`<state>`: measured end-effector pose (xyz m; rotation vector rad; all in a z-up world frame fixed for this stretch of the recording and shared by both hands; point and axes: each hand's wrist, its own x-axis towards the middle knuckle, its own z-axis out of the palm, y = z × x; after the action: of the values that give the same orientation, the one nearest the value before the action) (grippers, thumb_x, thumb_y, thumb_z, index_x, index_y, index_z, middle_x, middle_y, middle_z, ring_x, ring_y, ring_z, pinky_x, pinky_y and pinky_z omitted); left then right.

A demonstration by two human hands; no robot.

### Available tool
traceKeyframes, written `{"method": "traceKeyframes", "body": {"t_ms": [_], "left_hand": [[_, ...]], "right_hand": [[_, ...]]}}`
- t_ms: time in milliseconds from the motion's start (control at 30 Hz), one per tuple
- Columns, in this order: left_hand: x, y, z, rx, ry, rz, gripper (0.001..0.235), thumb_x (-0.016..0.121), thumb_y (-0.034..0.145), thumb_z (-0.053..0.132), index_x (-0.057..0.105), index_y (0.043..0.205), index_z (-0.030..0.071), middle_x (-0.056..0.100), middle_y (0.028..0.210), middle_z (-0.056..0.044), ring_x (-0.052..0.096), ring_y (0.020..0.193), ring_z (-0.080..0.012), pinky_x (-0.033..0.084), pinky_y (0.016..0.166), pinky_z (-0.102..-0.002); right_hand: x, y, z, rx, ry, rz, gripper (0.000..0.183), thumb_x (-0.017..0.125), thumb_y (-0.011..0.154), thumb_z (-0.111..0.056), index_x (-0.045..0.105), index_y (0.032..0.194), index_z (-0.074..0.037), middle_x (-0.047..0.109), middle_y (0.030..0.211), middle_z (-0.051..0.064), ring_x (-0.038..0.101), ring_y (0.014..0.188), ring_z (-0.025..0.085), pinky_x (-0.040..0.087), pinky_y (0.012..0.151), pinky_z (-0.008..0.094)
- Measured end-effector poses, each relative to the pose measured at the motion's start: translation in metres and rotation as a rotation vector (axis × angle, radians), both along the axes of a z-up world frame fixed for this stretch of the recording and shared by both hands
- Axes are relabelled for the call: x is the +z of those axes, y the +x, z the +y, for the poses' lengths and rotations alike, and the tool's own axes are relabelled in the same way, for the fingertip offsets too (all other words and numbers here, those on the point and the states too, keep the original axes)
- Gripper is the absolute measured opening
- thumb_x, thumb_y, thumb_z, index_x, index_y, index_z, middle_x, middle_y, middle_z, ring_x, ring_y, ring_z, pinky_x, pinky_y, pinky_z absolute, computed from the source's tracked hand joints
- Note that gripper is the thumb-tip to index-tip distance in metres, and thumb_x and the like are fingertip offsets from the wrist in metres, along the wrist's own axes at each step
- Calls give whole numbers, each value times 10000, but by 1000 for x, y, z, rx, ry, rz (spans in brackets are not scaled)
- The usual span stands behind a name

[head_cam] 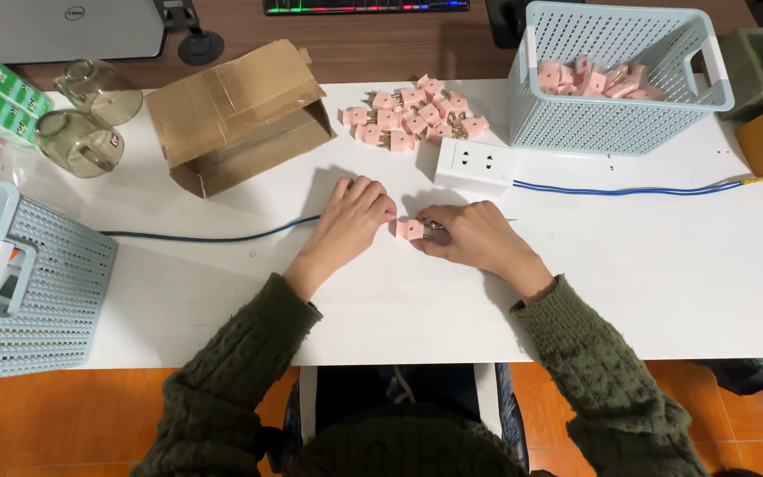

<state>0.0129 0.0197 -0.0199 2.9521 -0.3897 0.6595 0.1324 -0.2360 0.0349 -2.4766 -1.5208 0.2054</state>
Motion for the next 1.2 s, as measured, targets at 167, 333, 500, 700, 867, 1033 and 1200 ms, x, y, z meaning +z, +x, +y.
{"method": "traceKeyframes", "body": {"t_ms": [167,333,500,700,867,1033,1200], "left_hand": [[9,-5,-10,-31,-205,8,198,683,1147,346,720,1112,154,632,1105,-31,569,1186,-267,411,1011,-462],[20,0,-16,-104,-239,36,247,664,1161,394,766,1109,176,645,1090,-12,569,1178,-240,405,997,-440],[23,-7,-17,-175,-217,-120,178,772,1112,338,795,1060,169,667,1069,-23,596,1158,-252,429,987,-455],[21,-8,-11,-239,-98,-293,119,749,1065,310,762,988,220,656,1069,-1,623,1093,-254,461,974,-469],[35,-15,-13,-262,-50,-294,128,794,1021,311,767,1113,227,652,1109,-14,636,1100,-263,478,987,-473],[26,-10,-12,-266,-17,-315,186,817,1054,314,747,1200,222,651,1135,-11,647,1106,-251,507,970,-448],[34,-12,-11,-271,-10,-443,101,782,1119,299,759,1108,201,685,1145,-21,677,1096,-258,534,933,-437]], "right_hand": [[-5,-6,1,13,1,-5,493,757,957,-583,799,1325,-259,908,1082,33,869,919,363,669,878,529],[-2,2,4,36,30,-21,489,760,957,-600,809,1300,-255,905,1004,32,864,874,358,675,884,521],[-5,3,-4,27,76,-51,497,771,951,-604,816,1296,-250,900,961,37,858,848,362,663,863,520],[-3,5,-1,17,139,-7,477,774,950,-600,838,1275,-257,856,782,47,833,727,332,653,814,499],[2,7,-4,9,172,-5,476,797,936,-578,836,1273,-244,821,730,49,822,714,325,647,783,472],[-2,8,-5,1,214,50,462,812,942,-571,842,1255,-232,765,642,33,790,645,298,644,745,436],[-13,13,-7,46,369,12,450,869,918,-550,838,1263,-262,666,557,28,727,570,265,621,689,417]]}}
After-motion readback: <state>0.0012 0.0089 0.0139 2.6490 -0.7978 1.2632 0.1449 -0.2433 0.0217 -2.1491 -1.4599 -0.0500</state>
